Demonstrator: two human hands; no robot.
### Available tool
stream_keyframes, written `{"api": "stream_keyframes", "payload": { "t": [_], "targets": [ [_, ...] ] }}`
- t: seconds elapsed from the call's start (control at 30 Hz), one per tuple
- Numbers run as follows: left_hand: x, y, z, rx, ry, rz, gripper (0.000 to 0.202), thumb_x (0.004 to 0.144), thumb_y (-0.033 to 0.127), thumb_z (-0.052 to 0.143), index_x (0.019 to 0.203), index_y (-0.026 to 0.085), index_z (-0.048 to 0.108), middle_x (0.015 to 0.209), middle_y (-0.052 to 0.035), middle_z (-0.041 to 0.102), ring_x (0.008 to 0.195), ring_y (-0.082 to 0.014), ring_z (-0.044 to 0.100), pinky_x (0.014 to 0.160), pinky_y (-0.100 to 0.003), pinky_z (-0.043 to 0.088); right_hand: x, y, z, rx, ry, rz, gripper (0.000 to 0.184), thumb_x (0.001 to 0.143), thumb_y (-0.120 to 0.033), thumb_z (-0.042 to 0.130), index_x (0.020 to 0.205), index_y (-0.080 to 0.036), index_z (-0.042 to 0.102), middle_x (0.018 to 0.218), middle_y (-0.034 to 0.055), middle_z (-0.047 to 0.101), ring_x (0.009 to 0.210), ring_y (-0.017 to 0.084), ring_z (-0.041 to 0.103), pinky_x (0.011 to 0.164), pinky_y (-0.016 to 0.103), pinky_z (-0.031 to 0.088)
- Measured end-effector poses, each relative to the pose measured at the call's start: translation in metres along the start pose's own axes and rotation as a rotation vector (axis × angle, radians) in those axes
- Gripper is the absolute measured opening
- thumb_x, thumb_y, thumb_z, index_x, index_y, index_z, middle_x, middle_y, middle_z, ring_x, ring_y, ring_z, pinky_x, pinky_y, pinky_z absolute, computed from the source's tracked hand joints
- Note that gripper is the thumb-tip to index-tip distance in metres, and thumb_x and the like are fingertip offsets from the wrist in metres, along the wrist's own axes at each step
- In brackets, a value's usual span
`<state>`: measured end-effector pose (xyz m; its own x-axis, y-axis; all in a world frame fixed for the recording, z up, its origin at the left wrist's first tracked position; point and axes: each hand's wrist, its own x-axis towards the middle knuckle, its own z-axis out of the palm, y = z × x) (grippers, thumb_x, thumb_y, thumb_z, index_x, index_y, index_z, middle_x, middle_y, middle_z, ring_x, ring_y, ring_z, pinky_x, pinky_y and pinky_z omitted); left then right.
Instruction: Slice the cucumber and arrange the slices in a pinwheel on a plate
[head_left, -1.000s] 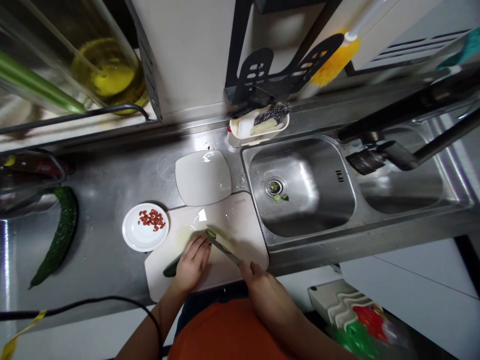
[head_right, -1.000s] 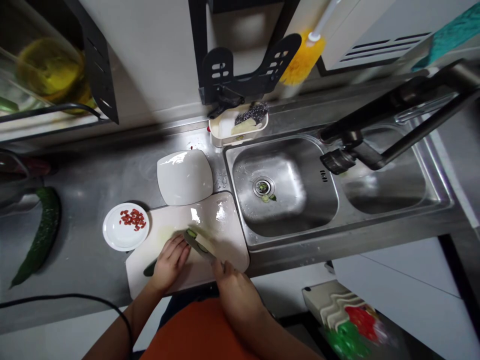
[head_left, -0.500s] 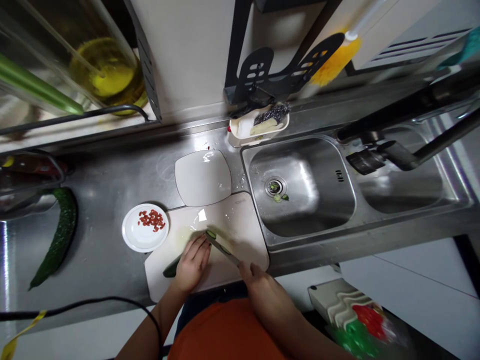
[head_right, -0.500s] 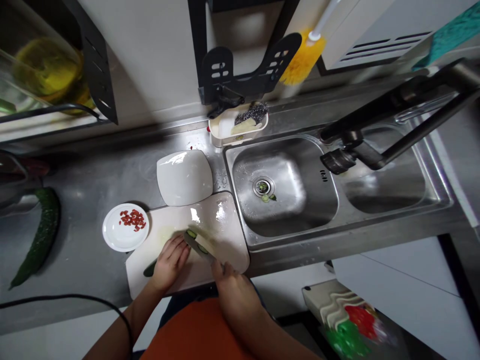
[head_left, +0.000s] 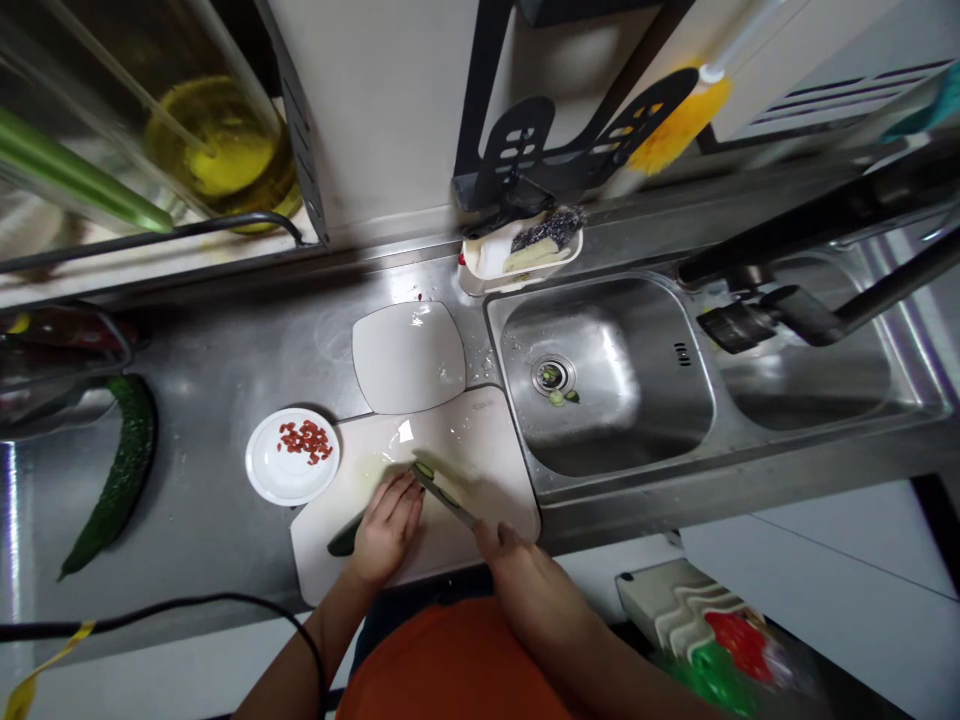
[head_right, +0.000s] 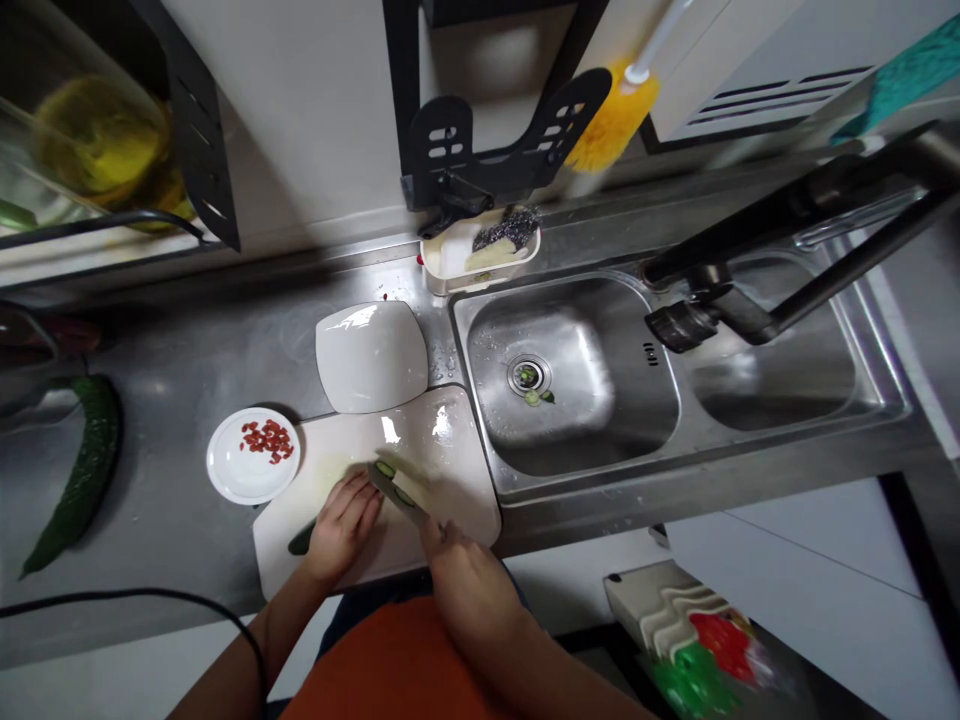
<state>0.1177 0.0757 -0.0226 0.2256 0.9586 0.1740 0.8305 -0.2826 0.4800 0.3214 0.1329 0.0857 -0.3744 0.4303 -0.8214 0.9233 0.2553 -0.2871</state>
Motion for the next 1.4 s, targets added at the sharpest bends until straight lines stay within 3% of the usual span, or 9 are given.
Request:
{"api": "stream_keyframes", "payload": {
  "t": [0.33,1.1,1.4],
  "targets": [
    [0.003,0.001,-0.002,-0.011,-0.001,-0.008,0.03,0.087,0.012,0.052,0.115,0.017,0.06,0.108,-0.0085,0.068,0.111,-0.0212,0.06,0.098,-0.042,0.05,0.004,-0.005,-0.007,0.029,-0.009,0.002,0.047,0.084,0.001,0.024,0.114,-0.021,0.053,0.095,0.0095,0.063,0.079,0.02,0.066,0.06,0.025,0.04],
    [-0.001,-0.003,0.0,0.01,-0.002,0.026,0.031,0.085,0.01,0.055,0.116,0.014,0.06,0.11,-0.0087,0.068,0.111,-0.021,0.059,0.099,-0.041,0.05,0.032,-0.014,0.002,0.034,0.018,-0.002,0.051,0.087,-0.002,0.025,0.129,-0.022,0.047,0.097,0.01,0.063,0.079,0.02,0.066,0.06,0.025,0.044],
    [-0.002,-0.002,0.001,-0.003,0.001,0.006,0.034,0.085,0.009,0.055,0.119,0.015,0.059,0.111,-0.0084,0.068,0.112,-0.0224,0.059,0.099,-0.043,0.05,0.05,-0.007,0.025,0.005,0.074,-0.021,0.041,0.088,-0.003,0.028,0.115,-0.019,0.053,0.1,0.0094,0.061,0.079,0.019,0.065,0.061,0.026,0.043]
  ]
}}
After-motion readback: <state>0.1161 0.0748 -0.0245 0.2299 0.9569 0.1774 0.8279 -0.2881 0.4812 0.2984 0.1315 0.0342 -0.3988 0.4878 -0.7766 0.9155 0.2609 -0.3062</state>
